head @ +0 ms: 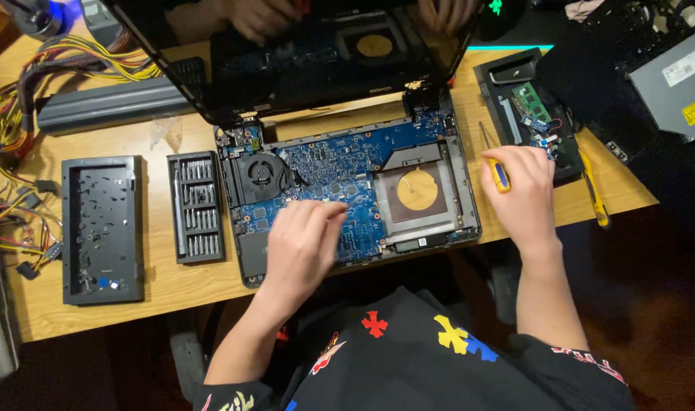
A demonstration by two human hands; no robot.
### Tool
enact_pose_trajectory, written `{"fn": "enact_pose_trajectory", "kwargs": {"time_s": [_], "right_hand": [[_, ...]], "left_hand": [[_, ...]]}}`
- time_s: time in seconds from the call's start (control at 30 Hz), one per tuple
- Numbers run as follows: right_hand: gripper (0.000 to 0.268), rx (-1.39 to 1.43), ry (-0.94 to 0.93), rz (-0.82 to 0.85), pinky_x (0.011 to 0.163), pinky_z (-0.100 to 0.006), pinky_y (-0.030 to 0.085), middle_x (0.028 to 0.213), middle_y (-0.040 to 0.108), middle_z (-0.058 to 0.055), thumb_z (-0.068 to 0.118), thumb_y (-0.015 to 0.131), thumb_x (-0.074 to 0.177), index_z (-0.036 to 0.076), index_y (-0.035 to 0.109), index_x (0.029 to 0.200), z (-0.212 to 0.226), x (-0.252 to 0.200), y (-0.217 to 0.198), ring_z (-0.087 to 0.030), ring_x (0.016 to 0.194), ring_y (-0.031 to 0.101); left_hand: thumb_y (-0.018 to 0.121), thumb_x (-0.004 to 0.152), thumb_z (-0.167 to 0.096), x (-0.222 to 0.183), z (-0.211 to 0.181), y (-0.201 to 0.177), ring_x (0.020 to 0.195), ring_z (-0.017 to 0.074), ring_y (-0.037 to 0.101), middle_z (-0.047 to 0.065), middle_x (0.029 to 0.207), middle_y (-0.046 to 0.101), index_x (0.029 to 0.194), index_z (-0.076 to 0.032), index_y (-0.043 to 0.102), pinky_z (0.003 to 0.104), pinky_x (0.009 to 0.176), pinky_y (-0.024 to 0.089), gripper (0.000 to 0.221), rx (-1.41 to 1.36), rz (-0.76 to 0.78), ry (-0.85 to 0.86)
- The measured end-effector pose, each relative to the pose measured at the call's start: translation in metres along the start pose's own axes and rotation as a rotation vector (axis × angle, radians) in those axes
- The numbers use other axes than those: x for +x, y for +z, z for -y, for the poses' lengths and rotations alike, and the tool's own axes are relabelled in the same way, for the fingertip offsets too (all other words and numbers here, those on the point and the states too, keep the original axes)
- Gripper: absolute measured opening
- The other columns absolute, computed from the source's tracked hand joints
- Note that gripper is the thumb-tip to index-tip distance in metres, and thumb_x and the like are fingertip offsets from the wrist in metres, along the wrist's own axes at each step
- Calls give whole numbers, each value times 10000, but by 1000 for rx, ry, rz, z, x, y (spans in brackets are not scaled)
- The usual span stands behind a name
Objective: The recorder is disassembling and working on the internal components of a laptop.
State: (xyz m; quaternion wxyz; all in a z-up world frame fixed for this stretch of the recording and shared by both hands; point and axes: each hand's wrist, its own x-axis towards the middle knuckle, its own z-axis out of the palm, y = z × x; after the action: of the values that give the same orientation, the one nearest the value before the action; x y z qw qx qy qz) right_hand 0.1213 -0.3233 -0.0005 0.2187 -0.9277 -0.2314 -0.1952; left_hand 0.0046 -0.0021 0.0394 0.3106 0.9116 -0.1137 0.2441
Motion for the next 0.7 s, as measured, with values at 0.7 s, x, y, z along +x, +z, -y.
{"fn": "enact_pose_trajectory", "kwargs": {"time_s": [0.7], "right_hand": [[223,615,-367,200,862,-372,527,1000,707,-111,-32,786,854,-2,704,1060,73,-22,-19,-265,941,696]], "left_hand": [[714,1020,-55,-26,-32,38,1079,239,725,106,1248,695,1178,-70,601,303,906,617,194,-807,164,111]]}}
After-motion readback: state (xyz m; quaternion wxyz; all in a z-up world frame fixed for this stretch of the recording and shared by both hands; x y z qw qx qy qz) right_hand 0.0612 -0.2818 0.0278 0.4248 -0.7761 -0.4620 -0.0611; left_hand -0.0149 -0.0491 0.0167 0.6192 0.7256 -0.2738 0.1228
